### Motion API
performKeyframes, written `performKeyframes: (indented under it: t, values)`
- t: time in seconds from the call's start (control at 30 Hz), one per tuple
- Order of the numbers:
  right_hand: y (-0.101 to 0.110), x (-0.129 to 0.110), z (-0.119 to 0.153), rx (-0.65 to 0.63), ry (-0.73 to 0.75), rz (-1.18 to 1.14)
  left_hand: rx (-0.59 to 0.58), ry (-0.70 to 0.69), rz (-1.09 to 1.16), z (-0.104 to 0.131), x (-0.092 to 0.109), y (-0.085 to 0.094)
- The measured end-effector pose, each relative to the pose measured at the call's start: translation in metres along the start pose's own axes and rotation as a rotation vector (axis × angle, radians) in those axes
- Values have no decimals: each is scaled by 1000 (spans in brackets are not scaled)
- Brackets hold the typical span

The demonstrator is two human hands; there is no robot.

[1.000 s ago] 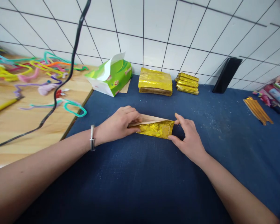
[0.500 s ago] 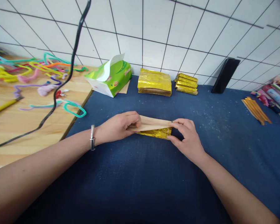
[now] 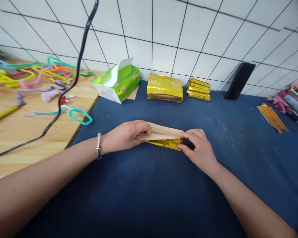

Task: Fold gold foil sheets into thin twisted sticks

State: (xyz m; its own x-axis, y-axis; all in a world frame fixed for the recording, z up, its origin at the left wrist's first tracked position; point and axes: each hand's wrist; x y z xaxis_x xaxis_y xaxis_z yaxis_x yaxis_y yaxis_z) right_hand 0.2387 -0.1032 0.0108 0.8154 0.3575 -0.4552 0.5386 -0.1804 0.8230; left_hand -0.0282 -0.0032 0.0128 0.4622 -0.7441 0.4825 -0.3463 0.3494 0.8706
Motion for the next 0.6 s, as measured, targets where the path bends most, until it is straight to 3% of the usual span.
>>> performKeyframes:
  t: [0.4,0.6]
  values:
    - [-2,-3,0,-80,-48,7,68,-134,-105,-2,2,1]
    - [0,-1,1,36,111,17,134,-226,-187,1,3,2]
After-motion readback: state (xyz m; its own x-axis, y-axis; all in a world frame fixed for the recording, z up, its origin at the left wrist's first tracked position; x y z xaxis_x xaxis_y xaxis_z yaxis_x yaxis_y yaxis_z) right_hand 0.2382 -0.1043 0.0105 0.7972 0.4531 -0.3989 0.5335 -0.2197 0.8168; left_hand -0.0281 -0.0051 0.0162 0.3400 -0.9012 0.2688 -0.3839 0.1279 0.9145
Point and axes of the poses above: each hand's wrist, its own z-axis away from the middle knuckle, its own y-axis out of the back of the hand, x = y × z, and after that the axes turned 2 degrees about y, right-handed
